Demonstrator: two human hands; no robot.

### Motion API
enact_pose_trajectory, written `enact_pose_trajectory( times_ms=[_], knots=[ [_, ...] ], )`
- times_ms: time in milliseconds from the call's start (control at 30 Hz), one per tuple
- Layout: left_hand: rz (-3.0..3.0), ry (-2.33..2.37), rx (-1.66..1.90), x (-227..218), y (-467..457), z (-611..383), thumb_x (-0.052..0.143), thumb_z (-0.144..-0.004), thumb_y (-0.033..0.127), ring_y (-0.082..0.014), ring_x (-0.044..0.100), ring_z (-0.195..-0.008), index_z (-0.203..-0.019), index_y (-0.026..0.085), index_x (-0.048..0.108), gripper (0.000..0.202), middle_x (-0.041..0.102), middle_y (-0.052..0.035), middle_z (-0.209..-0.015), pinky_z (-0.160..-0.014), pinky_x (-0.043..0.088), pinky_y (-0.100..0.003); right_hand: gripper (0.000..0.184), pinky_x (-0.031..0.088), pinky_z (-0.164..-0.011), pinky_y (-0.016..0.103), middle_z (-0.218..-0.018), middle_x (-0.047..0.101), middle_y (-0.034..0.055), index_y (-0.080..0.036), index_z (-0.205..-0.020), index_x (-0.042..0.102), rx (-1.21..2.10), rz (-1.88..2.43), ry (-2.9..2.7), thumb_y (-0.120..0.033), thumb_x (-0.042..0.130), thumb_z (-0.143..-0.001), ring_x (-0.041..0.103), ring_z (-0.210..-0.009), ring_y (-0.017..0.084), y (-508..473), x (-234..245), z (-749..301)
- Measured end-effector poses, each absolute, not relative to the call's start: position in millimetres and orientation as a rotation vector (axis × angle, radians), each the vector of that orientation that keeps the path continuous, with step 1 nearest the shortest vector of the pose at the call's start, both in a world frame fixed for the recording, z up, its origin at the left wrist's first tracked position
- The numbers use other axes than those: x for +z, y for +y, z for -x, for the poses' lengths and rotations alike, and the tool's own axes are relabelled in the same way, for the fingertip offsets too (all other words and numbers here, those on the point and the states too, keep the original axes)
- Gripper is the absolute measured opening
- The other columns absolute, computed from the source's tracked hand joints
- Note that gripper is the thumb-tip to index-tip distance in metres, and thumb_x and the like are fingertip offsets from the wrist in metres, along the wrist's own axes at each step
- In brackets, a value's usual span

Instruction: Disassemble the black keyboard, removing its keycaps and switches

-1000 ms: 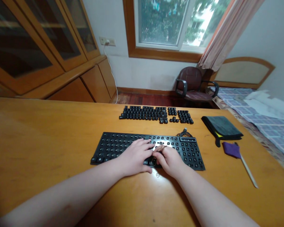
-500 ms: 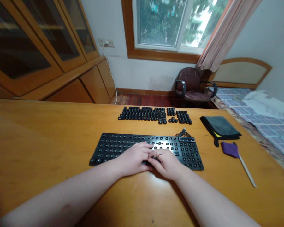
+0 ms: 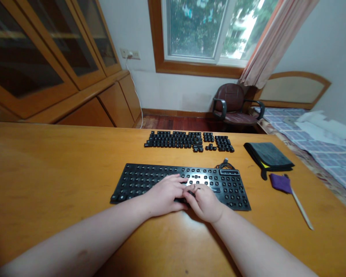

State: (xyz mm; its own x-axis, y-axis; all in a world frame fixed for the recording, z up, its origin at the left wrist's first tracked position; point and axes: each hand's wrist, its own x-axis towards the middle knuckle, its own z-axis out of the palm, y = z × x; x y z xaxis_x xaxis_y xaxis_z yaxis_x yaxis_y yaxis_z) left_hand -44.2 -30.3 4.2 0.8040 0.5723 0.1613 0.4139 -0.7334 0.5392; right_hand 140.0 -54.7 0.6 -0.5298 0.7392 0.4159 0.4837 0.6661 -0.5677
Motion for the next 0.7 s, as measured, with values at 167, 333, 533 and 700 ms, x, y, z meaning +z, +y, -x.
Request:
enact_pose_trajectory(
  times_ms=[167,333,533,700],
  knots=[
    [-2.522,0.736,0.421,2.0,-29.4,43.9,0.064,-0.076,0.036,-0.0211,0.047,-0.121,-0.094,0.028,0.067,0.020,0.069,0.0018,-0.103,-0.106,0.025,-0.043,0.020,0.049,-0.054,0.025,-0.060,0.062,0.0020,-0.020,-0.079,0.055,0.617,0.971,-2.224,-0.021,0.038,-0.090,0.059,-0.052,0.013,-53.8,1.2,-140.3],
    [-2.525,0.752,0.416,4.1,-30.1,42.8,0.063,-0.076,0.035,-0.0215,0.048,-0.120,-0.088,0.026,0.067,0.016,0.070,-0.0004,-0.099,-0.106,0.025,-0.042,0.024,0.047,-0.054,0.026,-0.053,0.058,-0.0005,-0.020,-0.074,0.054,0.685,1.026,-2.140,-0.027,0.039,-0.091,0.055,-0.047,0.012,-55.5,-1.0,-140.0],
    [-2.384,0.764,0.497,9.1,-29.1,43.1,0.063,-0.077,0.033,-0.0179,0.059,-0.102,-0.092,0.024,0.067,0.019,0.069,-0.0010,-0.100,-0.103,0.030,-0.037,0.029,0.045,-0.047,0.024,-0.050,0.054,-0.0021,-0.019,-0.074,0.053,0.817,1.119,-1.758,-0.034,0.037,-0.093,0.054,-0.044,0.012,-57.5,-9.0,-144.0],
    [-2.265,0.800,0.570,6.9,-24.0,45.1,0.064,-0.077,0.037,-0.0180,0.061,-0.094,-0.103,0.023,0.066,0.029,0.070,-0.0024,-0.097,-0.097,0.037,-0.033,0.021,0.044,-0.043,0.023,-0.058,0.056,-0.0014,-0.019,-0.083,0.053,0.947,1.040,-1.534,-0.035,0.042,-0.092,0.054,-0.043,0.011,-55.8,-14.9,-144.0]
  ],
)
